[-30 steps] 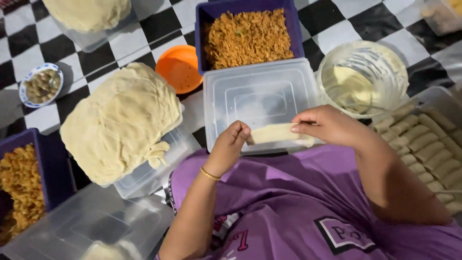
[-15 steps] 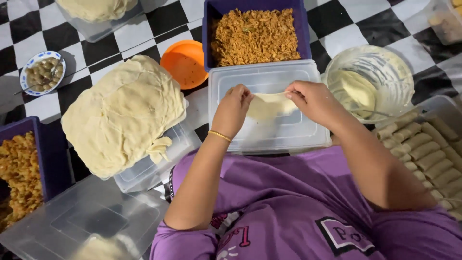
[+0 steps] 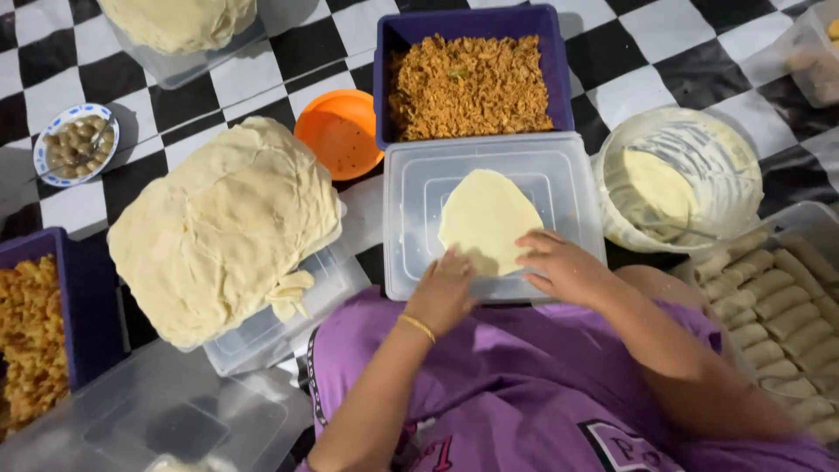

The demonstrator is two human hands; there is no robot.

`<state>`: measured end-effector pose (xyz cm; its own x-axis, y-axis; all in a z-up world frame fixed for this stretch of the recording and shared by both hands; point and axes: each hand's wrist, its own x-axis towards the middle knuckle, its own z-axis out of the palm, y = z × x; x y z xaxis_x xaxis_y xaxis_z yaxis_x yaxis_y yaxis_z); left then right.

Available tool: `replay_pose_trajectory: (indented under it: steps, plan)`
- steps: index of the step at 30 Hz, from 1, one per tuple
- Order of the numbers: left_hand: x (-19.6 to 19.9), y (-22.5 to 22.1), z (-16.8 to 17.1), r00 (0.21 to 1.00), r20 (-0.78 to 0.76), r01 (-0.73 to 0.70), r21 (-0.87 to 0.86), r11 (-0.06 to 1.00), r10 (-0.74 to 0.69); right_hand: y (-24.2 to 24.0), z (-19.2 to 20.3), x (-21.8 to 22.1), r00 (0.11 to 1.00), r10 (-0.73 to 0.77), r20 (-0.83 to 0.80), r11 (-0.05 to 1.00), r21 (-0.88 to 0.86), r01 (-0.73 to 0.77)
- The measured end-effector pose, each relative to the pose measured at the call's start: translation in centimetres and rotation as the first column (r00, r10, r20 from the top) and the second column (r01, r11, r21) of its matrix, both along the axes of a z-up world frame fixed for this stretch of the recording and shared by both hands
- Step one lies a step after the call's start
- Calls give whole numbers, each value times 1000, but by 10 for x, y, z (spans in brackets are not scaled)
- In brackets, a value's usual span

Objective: Preparing rolled food items by placing filling on dough wrappers and rolling them up manually.

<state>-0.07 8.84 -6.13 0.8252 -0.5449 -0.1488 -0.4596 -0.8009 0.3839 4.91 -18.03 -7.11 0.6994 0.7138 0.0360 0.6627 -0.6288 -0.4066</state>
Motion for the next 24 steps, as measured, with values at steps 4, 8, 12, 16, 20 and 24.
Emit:
replay_pose_trajectory:
  steps: [4, 8, 12, 16, 20, 24]
  plan:
    - [-3, -5, 40, 889, -445, -11, 203, 979, 103, -13, -7, 37, 989, -145, -24, 972, 185, 147]
    - [51, -15, 44, 953, -274, -118, 63, 991, 131, -8, -7, 124, 933, -339, 123, 915, 273, 297]
    - [92, -4, -8, 845, 154, -336, -592, 733, 512, -20, -71, 248, 840, -507, 196, 860, 180, 477]
    - [109, 21, -67, 721, 111, -427, -706, 565, 683, 5, -84, 317, 903, -428, 40, 903, -27, 429]
    - [114, 32, -49, 726, 78, -404, -756, 515, 683, 53, -51, 334, 877, -449, -170, 871, -303, 387]
    - [116, 35, -52, 748, 21, -394, -791, 469, 664, 49, -90, 364, 871, -448, -201, 862, -357, 361]
